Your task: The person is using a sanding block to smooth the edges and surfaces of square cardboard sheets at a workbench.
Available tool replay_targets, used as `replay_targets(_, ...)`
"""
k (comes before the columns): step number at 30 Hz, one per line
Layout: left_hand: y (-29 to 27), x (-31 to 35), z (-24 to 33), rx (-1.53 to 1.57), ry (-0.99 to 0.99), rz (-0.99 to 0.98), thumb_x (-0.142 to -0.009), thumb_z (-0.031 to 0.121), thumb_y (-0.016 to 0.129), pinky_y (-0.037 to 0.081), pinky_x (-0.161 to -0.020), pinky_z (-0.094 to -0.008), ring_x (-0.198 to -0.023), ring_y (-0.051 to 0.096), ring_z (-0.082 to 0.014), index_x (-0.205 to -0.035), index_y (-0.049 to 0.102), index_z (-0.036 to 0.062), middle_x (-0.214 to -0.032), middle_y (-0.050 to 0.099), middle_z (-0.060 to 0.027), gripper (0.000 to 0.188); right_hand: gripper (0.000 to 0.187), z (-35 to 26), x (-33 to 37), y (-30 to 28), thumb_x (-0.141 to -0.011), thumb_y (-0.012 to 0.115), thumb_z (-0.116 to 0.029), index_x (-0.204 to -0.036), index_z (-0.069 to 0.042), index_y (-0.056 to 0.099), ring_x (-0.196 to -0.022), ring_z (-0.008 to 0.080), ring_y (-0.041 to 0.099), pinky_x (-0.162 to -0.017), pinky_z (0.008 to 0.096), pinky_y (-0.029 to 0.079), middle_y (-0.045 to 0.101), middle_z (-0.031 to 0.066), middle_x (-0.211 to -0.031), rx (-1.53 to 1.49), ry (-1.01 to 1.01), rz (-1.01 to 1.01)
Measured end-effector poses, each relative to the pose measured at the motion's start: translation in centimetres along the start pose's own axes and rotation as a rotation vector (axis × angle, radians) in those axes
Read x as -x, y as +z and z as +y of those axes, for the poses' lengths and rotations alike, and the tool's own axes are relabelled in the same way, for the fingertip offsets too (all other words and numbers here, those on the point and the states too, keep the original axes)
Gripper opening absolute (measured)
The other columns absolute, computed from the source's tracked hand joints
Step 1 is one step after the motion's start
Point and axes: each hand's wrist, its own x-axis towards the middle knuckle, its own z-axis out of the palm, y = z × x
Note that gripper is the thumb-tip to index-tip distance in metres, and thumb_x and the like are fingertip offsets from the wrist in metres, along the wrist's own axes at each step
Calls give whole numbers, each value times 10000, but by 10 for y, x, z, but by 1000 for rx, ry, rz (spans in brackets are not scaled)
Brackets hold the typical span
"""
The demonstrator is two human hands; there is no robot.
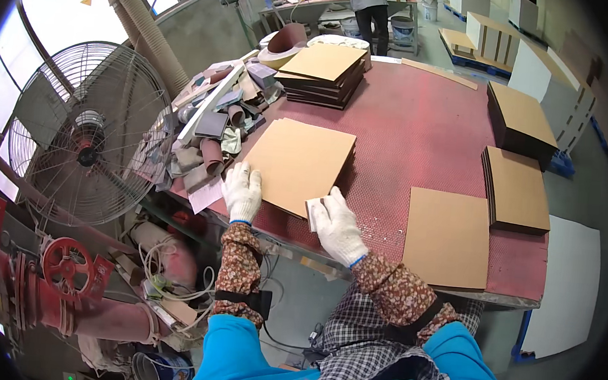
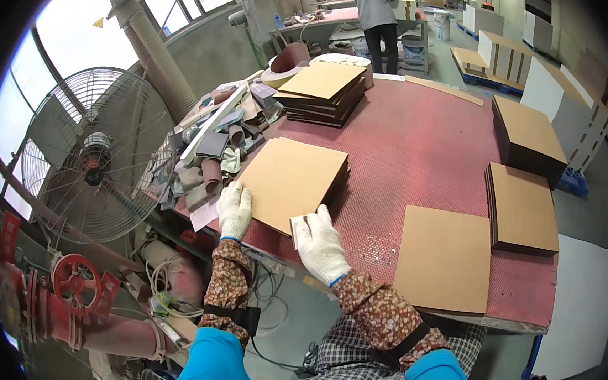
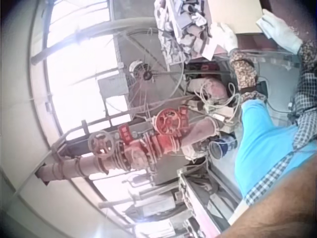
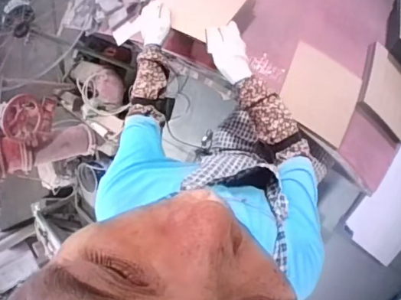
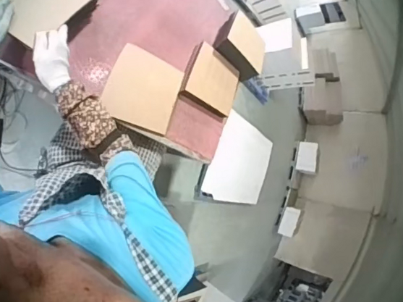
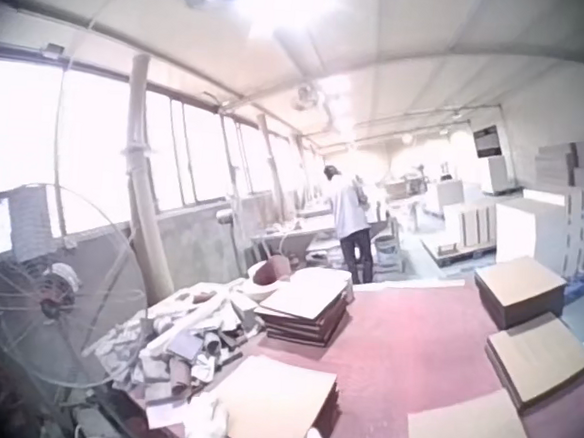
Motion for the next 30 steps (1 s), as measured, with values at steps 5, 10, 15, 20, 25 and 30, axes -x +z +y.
replay_targets(5,-3,-20,-4,-13,2,-25,-1024,400,594,383,-1100,-533,-1387,488,-367,-1398,633,110,-1512,572,-137,475,322,4,-12,-2,-1081,528,-329,-1138,-33,641,-1037,460,646,-870,521,533,617,242,-1180,-33,76,-94)
replay_targets(10,-6,26,85,421,79,334,-1011,147,654,393,-1203,-467,-1384,536,-409,-1430,576,-51,-1451,593,-260,470,327,23,27,-84,-1100,518,-329,-996,-37,625,-798,380,687,-734,469,530,666,180,-795,31,293,-17)
replay_targets(15,-14,124,200,948,300,-201,-1040,79,589,361,-1231,-407,-1457,490,-345,-1476,527,-74,-1524,546,-244,466,357,16,106,-180,-1091,527,-351,-1038,-19,647,-803,454,678,-740,490,540,671,230,-818,228,498,75)
replay_targets(20,53,153,286,675,327,-460,-971,208,648,295,-1247,-518,-1470,423,-414,-1486,472,-55,-1519,503,-253,604,340,29,176,-246,-1075,540,-389,-1017,-62,612,-806,489,689,-701,588,531,704,258,-846,919,579,175)
replay_targets(25,77,177,300,359,414,-387,-982,305,615,224,-1268,-570,-1487,403,-431,-1505,451,-83,-1552,482,-264,671,317,30,184,-253,-1077,530,-379,-1014,-74,592,-738,466,689,-663,580,535,695,238,-784,1059,618,133)
replay_targets(30,79,180,301,324,417,-388,-1000,326,571,209,-1275,-569,-1502,390,-430,-1512,446,-95,-1569,463,-283,674,307,38,177,-255,-1086,514,-352,-1008,-64,585,-686,429,698,-614,539,555,691,219,-751,1122,543,62)
